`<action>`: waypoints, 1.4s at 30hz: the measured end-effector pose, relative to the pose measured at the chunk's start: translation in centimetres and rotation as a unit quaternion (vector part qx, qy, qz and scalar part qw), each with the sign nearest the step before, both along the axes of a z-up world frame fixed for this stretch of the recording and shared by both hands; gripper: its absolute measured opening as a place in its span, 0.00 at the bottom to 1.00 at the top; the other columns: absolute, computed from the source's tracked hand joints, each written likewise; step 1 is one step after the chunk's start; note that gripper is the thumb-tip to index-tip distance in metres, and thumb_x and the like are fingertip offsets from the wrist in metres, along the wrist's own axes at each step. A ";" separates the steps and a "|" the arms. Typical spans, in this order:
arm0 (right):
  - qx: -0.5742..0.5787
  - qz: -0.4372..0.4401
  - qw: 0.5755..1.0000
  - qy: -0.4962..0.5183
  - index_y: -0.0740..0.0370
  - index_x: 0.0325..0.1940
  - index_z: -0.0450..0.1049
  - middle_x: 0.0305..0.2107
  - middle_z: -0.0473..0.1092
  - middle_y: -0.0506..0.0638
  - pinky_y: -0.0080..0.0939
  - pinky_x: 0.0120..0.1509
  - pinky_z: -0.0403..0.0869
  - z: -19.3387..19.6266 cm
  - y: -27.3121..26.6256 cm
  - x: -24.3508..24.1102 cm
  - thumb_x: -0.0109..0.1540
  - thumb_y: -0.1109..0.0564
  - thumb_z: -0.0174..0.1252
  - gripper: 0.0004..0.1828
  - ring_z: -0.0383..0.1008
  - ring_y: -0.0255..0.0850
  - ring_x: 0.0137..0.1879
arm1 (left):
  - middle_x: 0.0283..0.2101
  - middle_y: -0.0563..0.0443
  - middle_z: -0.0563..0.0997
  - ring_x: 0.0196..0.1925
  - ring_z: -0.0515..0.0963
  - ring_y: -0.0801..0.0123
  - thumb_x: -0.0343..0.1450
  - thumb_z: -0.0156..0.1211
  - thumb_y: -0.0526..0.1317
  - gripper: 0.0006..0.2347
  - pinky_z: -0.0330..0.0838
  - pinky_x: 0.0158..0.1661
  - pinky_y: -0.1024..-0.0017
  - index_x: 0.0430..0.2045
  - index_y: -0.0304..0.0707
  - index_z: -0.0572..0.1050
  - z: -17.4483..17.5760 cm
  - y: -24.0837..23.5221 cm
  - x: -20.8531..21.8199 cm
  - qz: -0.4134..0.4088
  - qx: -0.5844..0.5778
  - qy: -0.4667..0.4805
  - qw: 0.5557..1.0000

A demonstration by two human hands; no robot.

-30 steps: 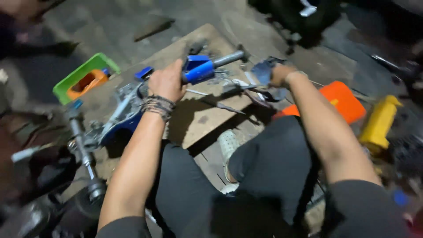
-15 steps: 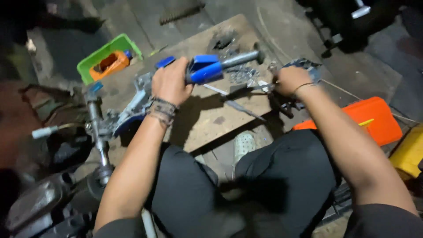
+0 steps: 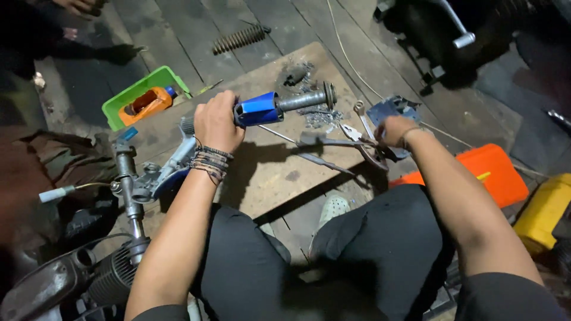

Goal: Disassembling and reassembling mechanical components of a motorcycle using hand tools.

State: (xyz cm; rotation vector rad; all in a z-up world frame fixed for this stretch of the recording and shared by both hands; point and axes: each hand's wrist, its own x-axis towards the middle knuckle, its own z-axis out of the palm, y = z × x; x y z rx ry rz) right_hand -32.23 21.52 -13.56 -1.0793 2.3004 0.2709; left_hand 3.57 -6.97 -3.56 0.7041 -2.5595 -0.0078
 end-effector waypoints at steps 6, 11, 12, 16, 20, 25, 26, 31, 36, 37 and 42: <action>0.066 0.064 0.996 0.022 0.58 0.50 0.84 0.44 0.82 0.59 0.57 0.60 0.79 3.1 -1.4 3.2 0.56 0.45 0.66 0.22 0.81 0.58 0.55 | 0.34 0.54 0.70 0.40 0.77 0.60 0.59 0.66 0.33 0.18 0.65 0.41 0.66 0.40 0.47 0.68 0.9 -0.8 0.7 0.020 -0.039 0.104 0.994; 0.052 0.052 0.997 0.014 0.60 0.49 0.84 0.42 0.82 0.61 0.58 0.57 0.79 3.5 -1.6 3.4 0.56 0.45 0.65 0.22 0.81 0.59 0.54 | 0.32 0.54 0.69 0.37 0.76 0.59 0.58 0.67 0.32 0.19 0.66 0.41 0.66 0.38 0.47 0.68 1.1 -1.2 1.2 0.009 -0.044 0.128 0.991; 0.033 0.016 0.999 -0.018 0.61 0.48 0.85 0.42 0.82 0.63 0.60 0.57 0.78 4.9 -1.7 3.8 0.56 0.44 0.65 0.23 0.81 0.62 0.54 | 0.32 0.55 0.69 0.37 0.76 0.60 0.58 0.67 0.31 0.19 0.66 0.41 0.66 0.37 0.47 0.67 1.2 -1.2 1.2 0.006 -0.047 0.130 0.990; -0.029 -0.019 0.999 -0.021 0.69 0.43 0.83 0.37 0.80 0.68 0.61 0.57 0.76 5.9 -1.1 2.9 0.60 0.49 0.59 0.20 0.80 0.65 0.50 | 0.34 0.55 0.72 0.40 0.77 0.60 0.59 0.67 0.31 0.17 0.65 0.43 0.66 0.39 0.49 0.70 0.2 -1.2 0.6 -0.002 -0.024 0.124 0.992; -0.086 -0.045 0.995 -0.007 0.69 0.38 0.80 0.30 0.78 0.66 0.61 0.52 0.75 7.0 0.1 2.8 0.61 0.49 0.59 0.18 0.79 0.64 0.46 | 0.32 0.55 0.73 0.39 0.79 0.56 0.61 0.66 0.31 0.14 0.66 0.42 0.64 0.37 0.47 0.72 -1.2 -0.9 0.1 -0.023 0.039 0.112 0.993; -0.152 -0.062 0.986 0.014 0.69 0.34 0.77 0.27 0.76 0.67 0.61 0.49 0.74 8.9 0.7 2.5 0.62 0.50 0.58 0.16 0.78 0.65 0.44 | 0.30 0.55 0.71 0.38 0.78 0.55 0.61 0.65 0.33 0.12 0.65 0.41 0.62 0.32 0.48 0.70 -1.7 -1.8 0.7 -0.005 0.052 0.086 0.995; -0.213 -0.091 0.973 -0.008 0.68 0.32 0.77 0.25 0.75 0.64 0.58 0.48 0.73 8.5 0.7 2.1 0.60 0.52 0.60 0.14 0.78 0.63 0.41 | 0.31 0.55 0.71 0.39 0.78 0.54 0.61 0.64 0.33 0.12 0.66 0.41 0.61 0.33 0.49 0.70 -1.5 -1.9 1.1 -0.009 0.081 0.088 0.993; -0.406 -0.134 0.893 -0.142 0.62 0.27 0.75 0.18 0.70 0.53 0.40 0.44 0.68 7.3 -0.8 1.7 0.61 0.57 0.64 0.09 0.69 0.42 0.32 | 0.32 0.57 0.73 0.40 0.79 0.54 0.62 0.64 0.33 0.12 0.67 0.42 0.62 0.35 0.50 0.71 -0.2 -2.2 2.3 0.007 0.125 0.111 0.986; -0.462 -0.215 0.802 -0.313 0.65 0.43 0.78 0.31 0.74 0.50 0.38 0.51 0.75 11.7 -2.6 7.0 0.64 0.58 0.65 0.08 0.73 0.36 0.41 | 0.32 0.57 0.74 0.40 0.79 0.55 0.63 0.64 0.32 0.12 0.67 0.43 0.61 0.34 0.50 0.71 0.2 -2.5 2.8 0.019 0.129 0.131 0.983; -0.459 -0.218 0.802 -0.314 0.65 0.43 0.78 0.31 0.74 0.50 0.38 0.51 0.75 11.2 -2.7 6.9 0.64 0.58 0.65 0.08 0.73 0.36 0.41 | 0.32 0.57 0.74 0.40 0.79 0.55 0.63 0.64 0.32 0.12 0.67 0.43 0.61 0.34 0.50 0.71 -0.1 -2.7 2.9 0.020 0.132 0.128 0.983; -0.491 -0.259 0.753 -0.354 0.66 0.52 0.75 0.52 0.76 0.51 0.36 0.58 0.77 10.5 -2.7 6.8 0.66 0.60 0.63 0.12 0.77 0.37 0.57 | 0.33 0.55 0.73 0.40 0.79 0.54 0.62 0.65 0.31 0.14 0.67 0.43 0.60 0.38 0.49 0.72 -0.7 -3.2 2.9 0.016 0.090 0.119 0.989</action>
